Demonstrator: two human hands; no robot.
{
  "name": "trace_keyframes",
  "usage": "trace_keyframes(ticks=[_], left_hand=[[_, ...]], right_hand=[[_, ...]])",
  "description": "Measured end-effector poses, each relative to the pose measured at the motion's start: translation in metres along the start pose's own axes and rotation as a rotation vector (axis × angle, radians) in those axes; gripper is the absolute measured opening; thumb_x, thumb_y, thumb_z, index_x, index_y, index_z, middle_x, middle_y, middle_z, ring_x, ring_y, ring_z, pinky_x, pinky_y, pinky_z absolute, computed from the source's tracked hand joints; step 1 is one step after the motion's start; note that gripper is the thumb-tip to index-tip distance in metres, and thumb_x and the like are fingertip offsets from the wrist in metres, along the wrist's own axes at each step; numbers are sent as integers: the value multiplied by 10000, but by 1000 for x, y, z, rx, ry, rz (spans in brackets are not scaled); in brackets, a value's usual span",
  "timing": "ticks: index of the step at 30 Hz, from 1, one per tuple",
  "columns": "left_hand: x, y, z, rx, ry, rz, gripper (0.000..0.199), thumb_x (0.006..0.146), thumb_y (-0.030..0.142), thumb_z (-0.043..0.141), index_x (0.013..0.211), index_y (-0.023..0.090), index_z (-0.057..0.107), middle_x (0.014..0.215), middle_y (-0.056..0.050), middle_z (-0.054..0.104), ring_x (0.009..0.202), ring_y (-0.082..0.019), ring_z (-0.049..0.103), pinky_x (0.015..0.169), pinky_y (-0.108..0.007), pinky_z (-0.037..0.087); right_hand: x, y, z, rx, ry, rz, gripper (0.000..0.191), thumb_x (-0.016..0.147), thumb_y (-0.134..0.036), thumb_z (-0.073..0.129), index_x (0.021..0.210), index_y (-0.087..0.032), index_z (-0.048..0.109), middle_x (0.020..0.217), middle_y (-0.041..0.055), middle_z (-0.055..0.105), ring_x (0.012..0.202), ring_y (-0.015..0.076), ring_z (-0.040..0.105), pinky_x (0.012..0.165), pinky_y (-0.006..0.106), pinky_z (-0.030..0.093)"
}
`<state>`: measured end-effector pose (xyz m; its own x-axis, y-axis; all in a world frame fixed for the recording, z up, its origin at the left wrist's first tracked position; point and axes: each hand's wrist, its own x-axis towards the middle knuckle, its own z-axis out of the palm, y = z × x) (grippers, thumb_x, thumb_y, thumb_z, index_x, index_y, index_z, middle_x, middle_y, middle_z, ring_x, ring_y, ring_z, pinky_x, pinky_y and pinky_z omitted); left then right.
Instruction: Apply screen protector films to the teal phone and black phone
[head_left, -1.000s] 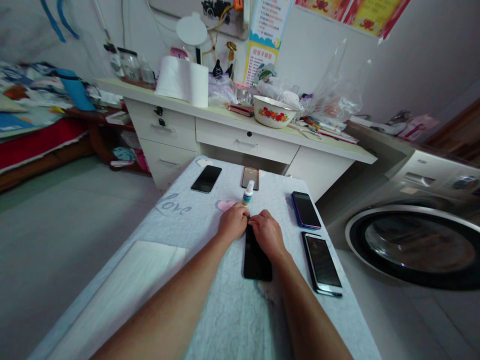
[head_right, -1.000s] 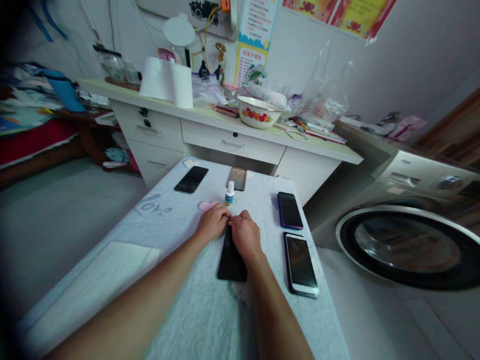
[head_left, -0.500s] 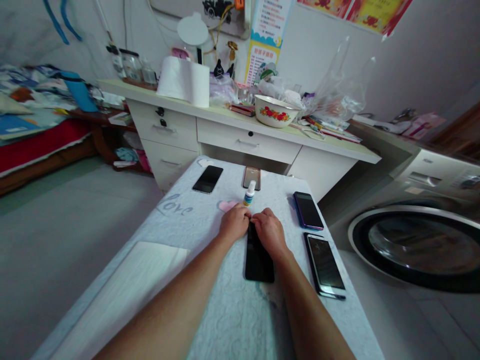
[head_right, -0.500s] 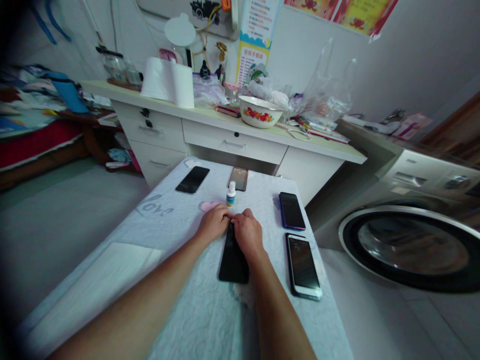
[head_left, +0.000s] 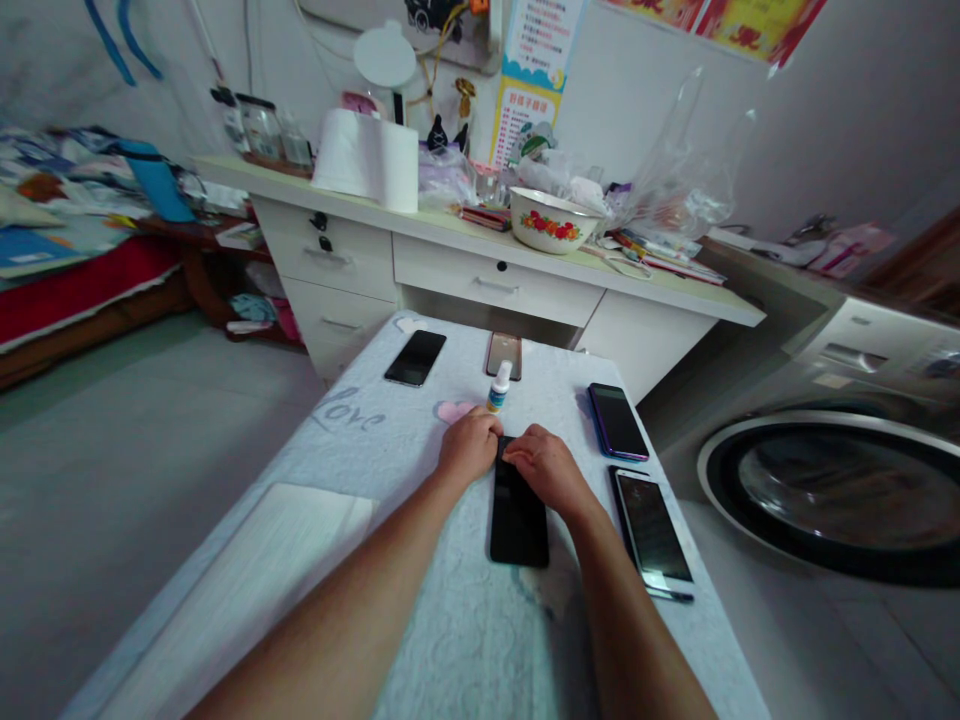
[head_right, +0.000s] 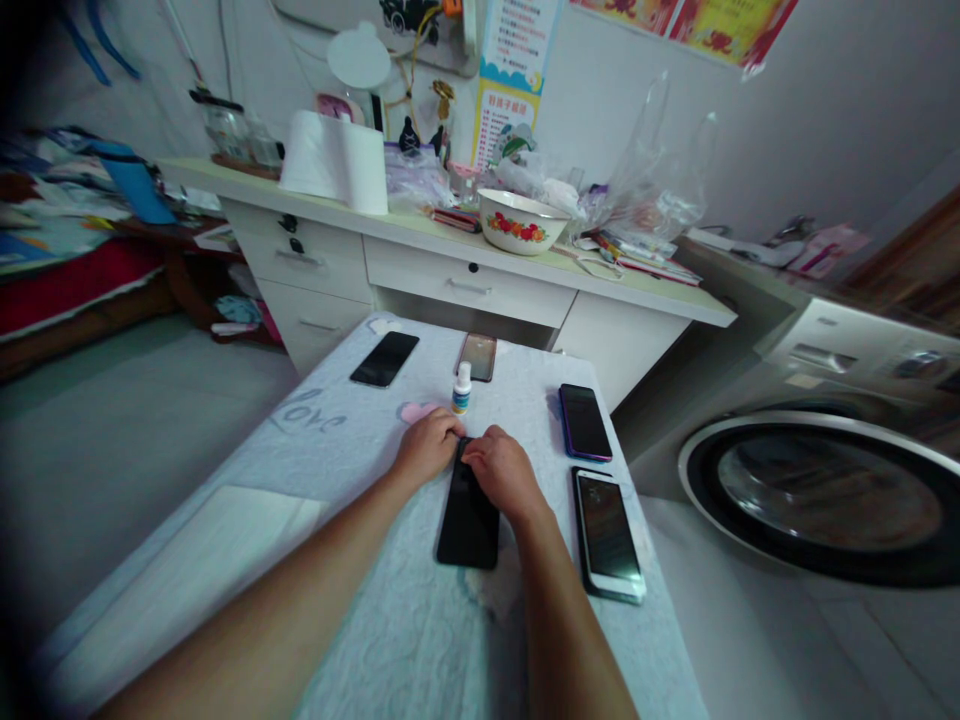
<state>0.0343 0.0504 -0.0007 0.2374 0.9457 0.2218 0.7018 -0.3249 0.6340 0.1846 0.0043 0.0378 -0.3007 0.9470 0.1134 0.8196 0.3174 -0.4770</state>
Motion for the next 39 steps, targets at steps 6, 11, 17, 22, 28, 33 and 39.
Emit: trace_keyframes(ticks=[6,11,17,22,28,33,39], left_hand=[[0,-3,3,-3,11,19,248,759,66,457,746,201,665,914,-26,655,921,-161,597,808,-269,457],[-1,-2,1,0,9,17,245,767,71,460,755,203,665,917,-26,656,921,-160,597,811,-269,459],[0,-2,2,4,-2,9,247,767,68,462,761,200,672,934,-29,658,935,-160,597,826,-268,462],[0,-1,1,9,-4,-8,248,772,75,464,767,206,674,930,-25,654,935,-157,600,824,-262,466],[-1,0,-1,3,-7,-8,249,776,77,460,761,208,671,928,-25,653,946,-161,603,827,-264,467],[-1,0,0,-5,0,-4,247,771,70,466,759,208,671,928,-24,651,937,-156,603,825,-259,466],[-1,-2,2,-9,1,0,249,762,65,464,747,209,667,921,-22,649,934,-159,600,820,-264,465]], right_hand=[[-5,-2,-11,153,-127,-11,148,782,-88,643,800,-185,753,819,26,666,760,136,614,714,225,445],[-7,-1,-16,212,-160,1,124,762,-98,673,780,-188,755,804,17,681,761,139,623,720,231,449],[-4,3,-9,114,-24,35,169,811,-97,619,820,-192,759,830,27,660,779,135,606,727,224,431],[1,7,5,-2,106,104,162,864,-156,598,876,-200,754,865,38,636,802,139,600,758,225,421],[5,10,13,-108,195,195,187,912,-231,562,897,-209,748,882,54,617,812,150,590,748,225,409],[4,9,8,-112,161,198,189,901,-202,559,896,-204,748,881,51,619,808,145,587,749,225,403],[-4,9,-7,85,6,95,157,821,-132,605,846,-182,753,862,47,656,802,148,615,743,234,441]])
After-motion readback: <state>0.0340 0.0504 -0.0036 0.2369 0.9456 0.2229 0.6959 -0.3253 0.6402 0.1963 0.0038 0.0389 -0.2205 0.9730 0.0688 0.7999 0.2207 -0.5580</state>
